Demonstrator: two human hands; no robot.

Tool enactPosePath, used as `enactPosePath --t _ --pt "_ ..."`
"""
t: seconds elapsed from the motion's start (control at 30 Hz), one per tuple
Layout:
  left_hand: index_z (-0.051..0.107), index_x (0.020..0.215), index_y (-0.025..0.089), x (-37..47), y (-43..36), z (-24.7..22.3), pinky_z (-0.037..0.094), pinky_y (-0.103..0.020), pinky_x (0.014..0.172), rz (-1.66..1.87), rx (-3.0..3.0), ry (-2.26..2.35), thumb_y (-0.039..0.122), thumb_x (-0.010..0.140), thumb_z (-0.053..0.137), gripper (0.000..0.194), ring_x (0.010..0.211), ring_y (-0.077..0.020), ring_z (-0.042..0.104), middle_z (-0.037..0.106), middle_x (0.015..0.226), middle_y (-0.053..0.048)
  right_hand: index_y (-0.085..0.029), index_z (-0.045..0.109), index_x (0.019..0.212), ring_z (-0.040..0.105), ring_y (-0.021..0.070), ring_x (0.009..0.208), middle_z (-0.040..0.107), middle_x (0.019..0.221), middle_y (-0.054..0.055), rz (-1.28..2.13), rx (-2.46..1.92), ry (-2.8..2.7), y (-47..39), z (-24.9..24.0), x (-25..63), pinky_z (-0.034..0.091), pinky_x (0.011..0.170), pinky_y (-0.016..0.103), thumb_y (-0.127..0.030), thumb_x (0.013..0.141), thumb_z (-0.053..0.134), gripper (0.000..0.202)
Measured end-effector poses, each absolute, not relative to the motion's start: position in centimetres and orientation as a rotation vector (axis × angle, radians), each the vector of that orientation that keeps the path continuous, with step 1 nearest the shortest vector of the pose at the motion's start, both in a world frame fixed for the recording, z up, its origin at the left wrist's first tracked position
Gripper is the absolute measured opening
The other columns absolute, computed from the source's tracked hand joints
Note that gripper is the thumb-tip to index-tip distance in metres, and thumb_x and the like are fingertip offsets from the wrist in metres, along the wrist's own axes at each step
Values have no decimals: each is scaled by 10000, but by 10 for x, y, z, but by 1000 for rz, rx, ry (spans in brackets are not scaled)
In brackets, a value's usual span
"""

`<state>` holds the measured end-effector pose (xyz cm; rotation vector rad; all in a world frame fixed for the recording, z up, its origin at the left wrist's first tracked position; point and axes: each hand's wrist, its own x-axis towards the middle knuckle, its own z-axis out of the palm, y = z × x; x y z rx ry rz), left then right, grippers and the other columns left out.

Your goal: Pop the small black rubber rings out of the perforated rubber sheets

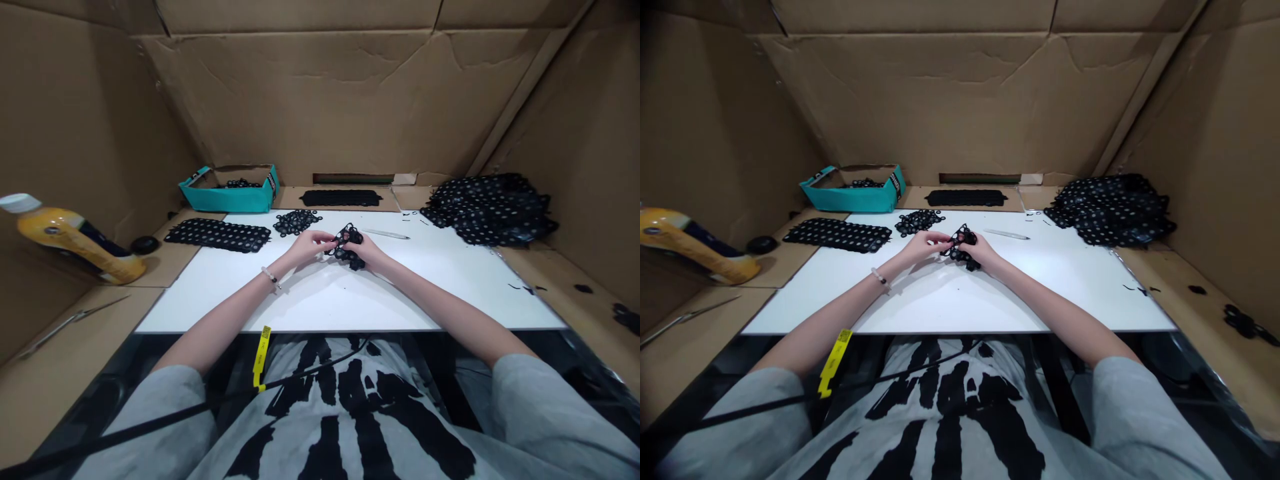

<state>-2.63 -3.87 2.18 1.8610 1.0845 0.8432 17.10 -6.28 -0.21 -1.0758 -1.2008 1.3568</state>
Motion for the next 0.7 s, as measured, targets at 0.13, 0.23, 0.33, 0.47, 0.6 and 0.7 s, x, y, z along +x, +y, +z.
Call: enactPosePath --t 0.13,0.23,0.33,0.47,0.6,0.7 --pt "814 993 149 -30 -36 18 411 -263 546 757 1447 1065 444 622 887 480 615 -121 561 787 1021 -117 -197 582 857 631 196 850 694 841 5 1364 -1074 -1213 -63 -2 170 541 759 329 -279 556 740 350" --pt "817 974 157 -32 -33 16 366 -243 499 745 1298 1035 381 585 922 461 553 -78 494 775 936 -99 -208 549 849 642 209 888 718 912 24 1393 -1042 -1220 -64 -1 169 551 745 332 -284 567 734 346" --pt "819 929 161 -33 -31 14 351 -241 494 753 1210 1019 292 597 918 370 537 -78 480 714 740 -56 -218 520 832 643 207 877 722 924 23 1405 -1022 -1219 -66 0 169 551 731 331 -275 574 721 332" --pt "814 927 171 -35 -30 14 340 -244 496 735 1186 1006 229 628 882 312 554 -93 509 690 705 -47 -215 529 797 627 190 801 675 789 -13 1349 -1063 -1227 -65 -1 167 536 723 318 -269 565 718 304" --pt "814 910 163 -34 -30 13 307 -242 486 742 1247 1046 235 619 869 305 533 -86 489 692 691 -44 -211 561 835 633 188 805 674 803 -16 1331 -1063 -1215 -66 -2 166 533 721 304 -248 551 708 322" --pt "817 875 146 -30 -28 7 287 -249 474 793 1300 1097 254 609 860 290 482 -69 425 687 666 -42 -217 561 869 663 199 804 693 850 1 1375 -1018 -1205 -67 -2 164 541 677 303 -226 556 683 337"
